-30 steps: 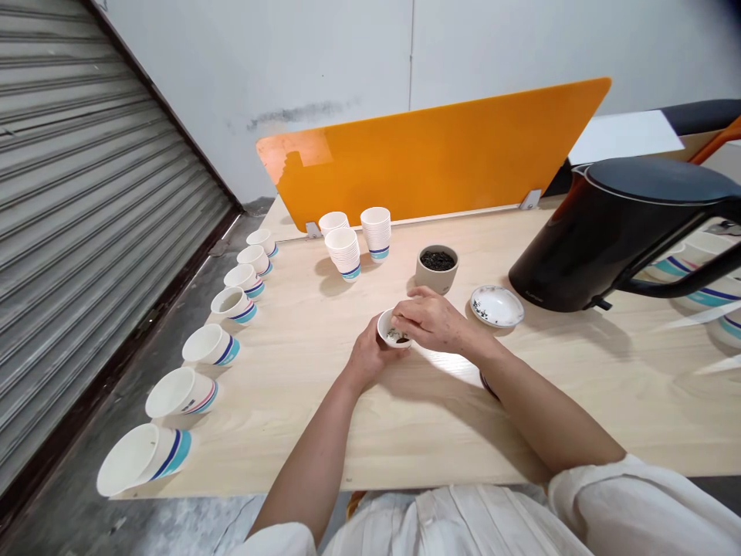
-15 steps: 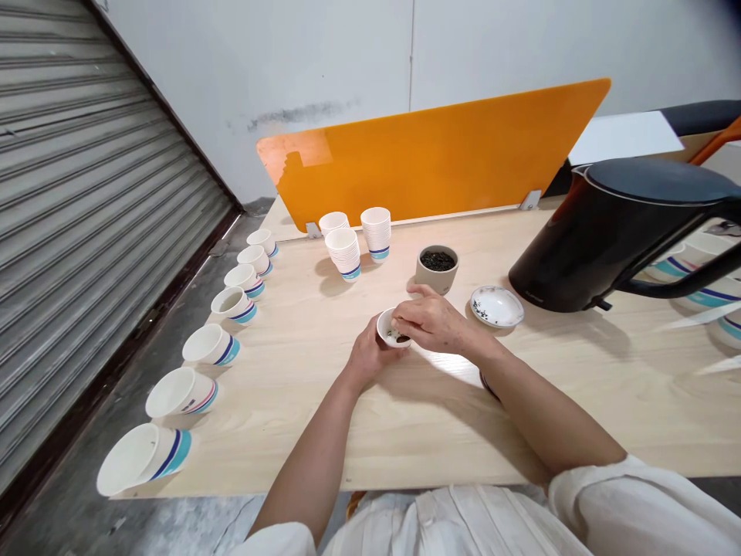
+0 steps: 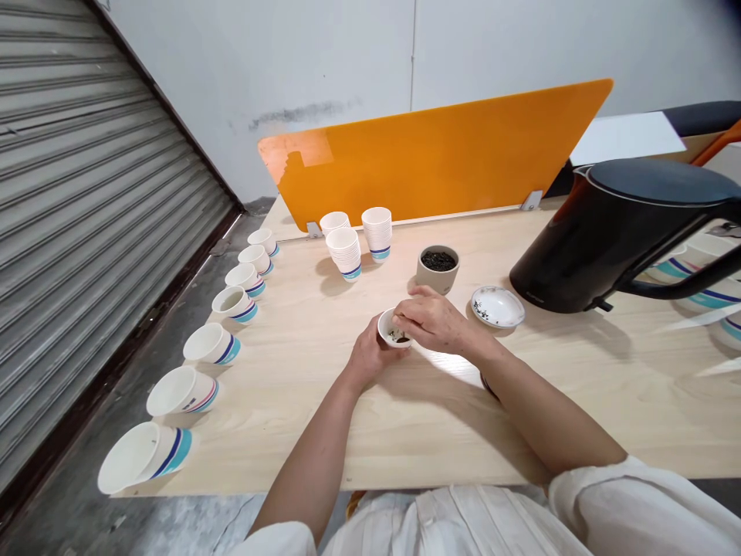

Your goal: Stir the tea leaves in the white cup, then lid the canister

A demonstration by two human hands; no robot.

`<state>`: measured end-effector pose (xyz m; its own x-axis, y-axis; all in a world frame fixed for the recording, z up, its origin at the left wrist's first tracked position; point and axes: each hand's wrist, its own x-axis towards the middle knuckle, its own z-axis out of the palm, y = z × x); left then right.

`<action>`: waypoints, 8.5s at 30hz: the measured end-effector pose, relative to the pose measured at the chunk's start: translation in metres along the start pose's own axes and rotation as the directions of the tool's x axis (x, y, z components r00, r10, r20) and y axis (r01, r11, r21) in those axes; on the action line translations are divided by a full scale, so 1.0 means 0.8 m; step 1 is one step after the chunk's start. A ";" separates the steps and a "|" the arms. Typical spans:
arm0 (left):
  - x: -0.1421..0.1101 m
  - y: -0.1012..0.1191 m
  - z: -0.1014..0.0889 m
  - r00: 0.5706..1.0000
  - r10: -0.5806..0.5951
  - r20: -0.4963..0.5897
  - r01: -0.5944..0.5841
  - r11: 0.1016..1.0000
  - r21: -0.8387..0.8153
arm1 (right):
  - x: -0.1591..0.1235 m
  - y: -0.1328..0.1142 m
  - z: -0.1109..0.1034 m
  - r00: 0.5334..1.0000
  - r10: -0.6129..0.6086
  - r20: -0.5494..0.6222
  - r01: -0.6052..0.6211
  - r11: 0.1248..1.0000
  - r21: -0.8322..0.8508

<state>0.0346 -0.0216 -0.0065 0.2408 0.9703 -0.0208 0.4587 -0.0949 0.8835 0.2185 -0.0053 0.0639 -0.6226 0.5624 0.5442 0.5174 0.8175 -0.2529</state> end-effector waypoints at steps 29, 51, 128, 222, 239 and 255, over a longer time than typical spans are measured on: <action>0.003 -0.006 -0.001 1.000 0.007 0.023 -0.008 1.000 0.002 | -0.001 -0.002 0.005 0.999 -0.042 -0.016 0.043 0.997 0.068; 0.001 -0.005 0.000 1.000 0.015 0.013 -0.015 1.000 0.007 | 0.000 0.000 0.002 0.999 -0.034 -0.024 0.035 0.998 0.045; 0.001 -0.002 -0.001 0.999 0.048 0.021 -0.048 0.999 -0.009 | 0.000 -0.002 0.004 0.994 -0.090 -0.064 0.083 0.990 -0.112; -0.006 -0.005 -0.001 0.965 0.253 -0.062 -0.248 0.965 0.081 | 0.002 -0.012 -0.001 0.994 0.057 -0.097 -0.059 0.998 -0.019; 0.000 -0.008 0.002 0.996 0.082 -0.025 -0.083 0.993 -0.084 | 0.001 -0.003 0.000 0.981 -0.132 -0.144 0.118 0.988 -0.102; 0.000 -0.014 0.003 0.996 0.087 -0.027 -0.087 0.996 -0.010 | 0.000 -0.004 0.000 0.998 -0.005 -0.065 0.000 0.998 -0.068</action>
<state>0.0312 -0.0208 -0.0176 0.2564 0.9641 0.0686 0.4271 -0.1766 0.8868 0.2170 -0.0083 0.0649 -0.5857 0.5494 0.5959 0.5560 0.8073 -0.1978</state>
